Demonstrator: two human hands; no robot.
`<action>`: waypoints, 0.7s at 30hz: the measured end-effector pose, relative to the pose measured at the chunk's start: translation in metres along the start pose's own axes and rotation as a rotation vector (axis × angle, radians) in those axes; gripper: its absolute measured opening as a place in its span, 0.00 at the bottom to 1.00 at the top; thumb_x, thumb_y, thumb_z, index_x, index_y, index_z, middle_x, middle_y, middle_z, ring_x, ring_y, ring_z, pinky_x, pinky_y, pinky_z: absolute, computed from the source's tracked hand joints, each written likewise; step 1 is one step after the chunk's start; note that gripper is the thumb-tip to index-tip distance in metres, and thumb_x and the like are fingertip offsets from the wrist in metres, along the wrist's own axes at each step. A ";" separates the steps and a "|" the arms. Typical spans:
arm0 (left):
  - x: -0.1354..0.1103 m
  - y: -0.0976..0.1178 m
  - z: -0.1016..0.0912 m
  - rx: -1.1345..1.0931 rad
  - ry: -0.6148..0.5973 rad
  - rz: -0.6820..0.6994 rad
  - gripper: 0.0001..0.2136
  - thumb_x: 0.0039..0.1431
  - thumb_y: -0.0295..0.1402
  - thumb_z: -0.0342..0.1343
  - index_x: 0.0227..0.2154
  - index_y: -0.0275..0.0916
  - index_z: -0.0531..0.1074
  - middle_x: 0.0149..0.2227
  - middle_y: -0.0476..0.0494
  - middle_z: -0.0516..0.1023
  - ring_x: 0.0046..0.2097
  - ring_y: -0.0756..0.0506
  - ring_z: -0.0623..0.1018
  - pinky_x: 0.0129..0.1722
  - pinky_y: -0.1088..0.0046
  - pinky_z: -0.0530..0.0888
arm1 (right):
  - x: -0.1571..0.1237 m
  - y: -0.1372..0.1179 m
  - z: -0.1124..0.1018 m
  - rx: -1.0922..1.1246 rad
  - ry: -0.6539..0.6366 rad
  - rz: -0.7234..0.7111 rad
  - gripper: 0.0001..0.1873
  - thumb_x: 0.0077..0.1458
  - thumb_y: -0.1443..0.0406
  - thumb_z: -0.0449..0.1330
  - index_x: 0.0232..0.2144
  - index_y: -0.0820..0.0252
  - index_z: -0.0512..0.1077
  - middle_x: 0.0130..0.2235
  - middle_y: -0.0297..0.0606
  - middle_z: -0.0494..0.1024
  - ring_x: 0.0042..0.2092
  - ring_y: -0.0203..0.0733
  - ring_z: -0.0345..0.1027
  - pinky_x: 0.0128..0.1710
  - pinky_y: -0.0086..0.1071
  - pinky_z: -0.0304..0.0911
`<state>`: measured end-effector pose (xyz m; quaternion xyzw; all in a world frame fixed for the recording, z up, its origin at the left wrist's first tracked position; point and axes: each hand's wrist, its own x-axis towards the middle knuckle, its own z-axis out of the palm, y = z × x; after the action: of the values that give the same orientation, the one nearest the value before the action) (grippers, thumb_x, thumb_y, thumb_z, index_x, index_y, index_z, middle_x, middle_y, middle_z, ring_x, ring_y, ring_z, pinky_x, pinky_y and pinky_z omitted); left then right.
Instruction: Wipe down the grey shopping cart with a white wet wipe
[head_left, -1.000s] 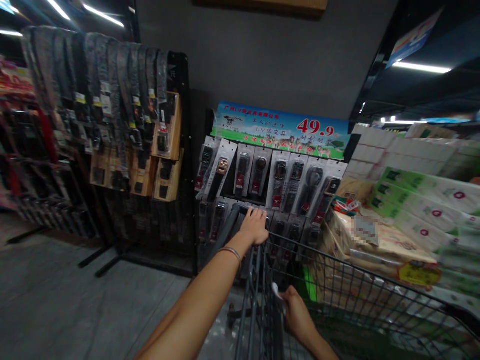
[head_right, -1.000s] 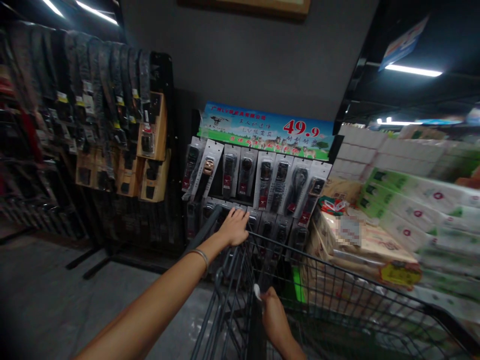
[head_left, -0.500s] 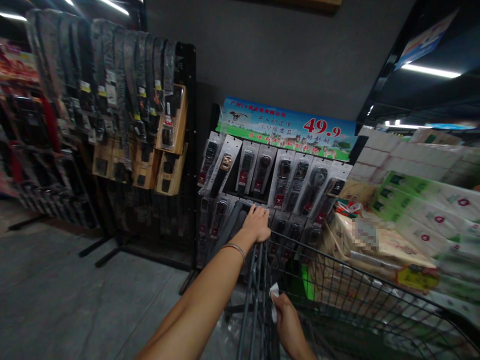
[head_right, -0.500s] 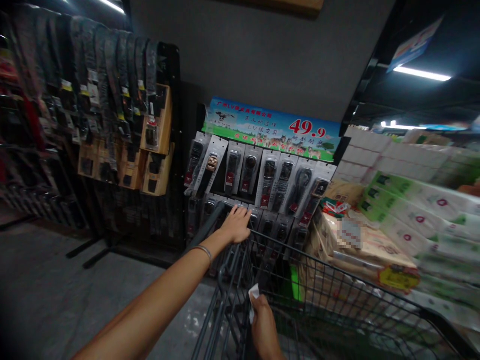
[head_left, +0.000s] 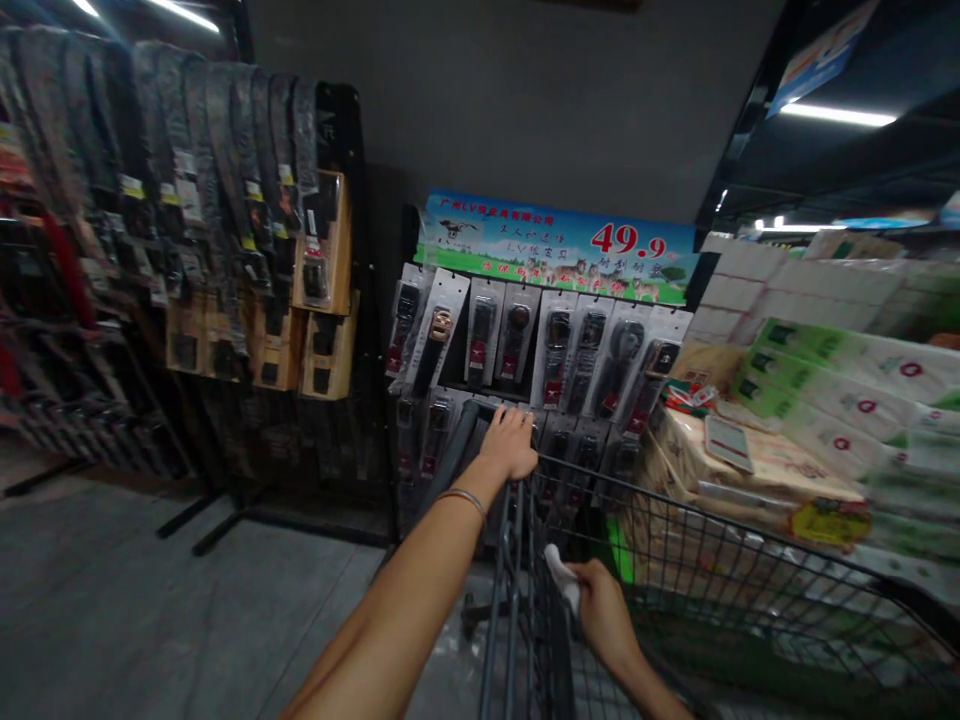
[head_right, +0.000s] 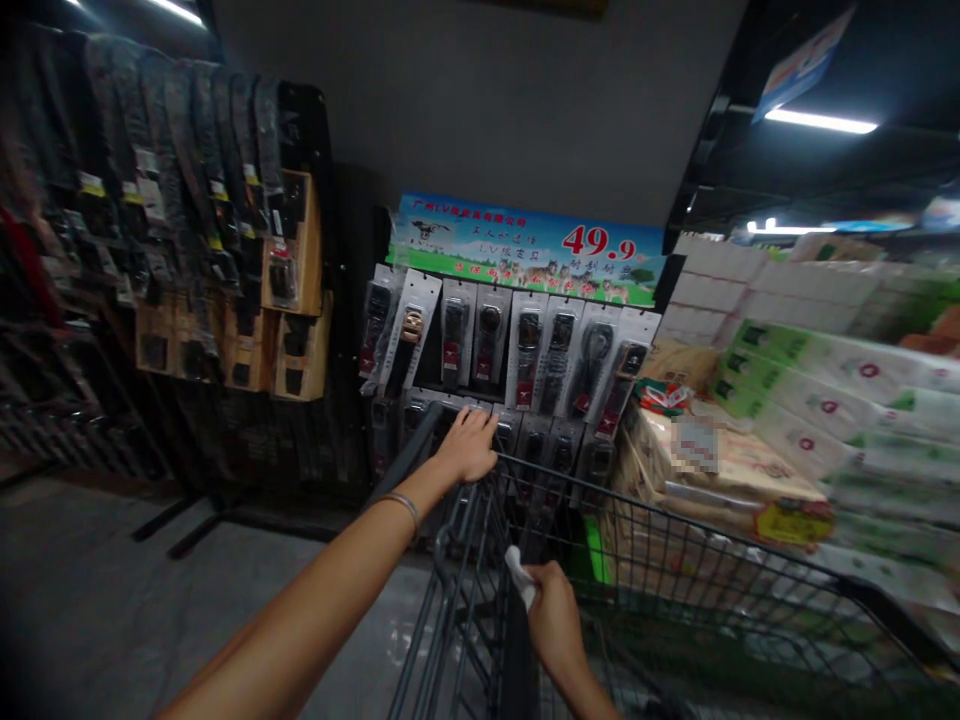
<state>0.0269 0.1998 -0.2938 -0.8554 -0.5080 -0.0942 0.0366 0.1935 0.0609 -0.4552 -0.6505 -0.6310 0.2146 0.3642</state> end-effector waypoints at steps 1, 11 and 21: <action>0.000 0.000 0.000 0.007 -0.004 0.002 0.31 0.52 0.35 0.45 0.59 0.27 0.54 0.59 0.32 0.61 0.61 0.40 0.56 0.63 0.60 0.44 | 0.000 -0.003 -0.001 0.000 0.032 0.003 0.21 0.49 0.70 0.44 0.33 0.65 0.77 0.31 0.44 0.75 0.36 0.45 0.68 0.39 0.32 0.62; 0.003 -0.001 -0.003 0.080 -0.033 0.004 0.30 0.54 0.36 0.43 0.60 0.28 0.52 0.60 0.33 0.58 0.63 0.40 0.54 0.62 0.59 0.45 | -0.036 -0.018 0.023 -0.102 -0.193 0.066 0.19 0.52 0.75 0.46 0.39 0.63 0.74 0.36 0.44 0.74 0.39 0.39 0.68 0.38 0.26 0.58; 0.006 -0.002 -0.001 0.153 -0.017 0.006 0.29 0.54 0.36 0.43 0.59 0.32 0.53 0.58 0.35 0.62 0.62 0.41 0.57 0.62 0.60 0.47 | -0.036 -0.011 0.010 -0.130 -0.220 0.128 0.15 0.44 0.77 0.52 0.31 0.63 0.75 0.36 0.44 0.76 0.40 0.42 0.69 0.37 0.27 0.56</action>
<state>0.0279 0.2060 -0.2912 -0.8526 -0.5112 -0.0476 0.0976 0.1744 0.0273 -0.4601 -0.6840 -0.6372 0.2659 0.2354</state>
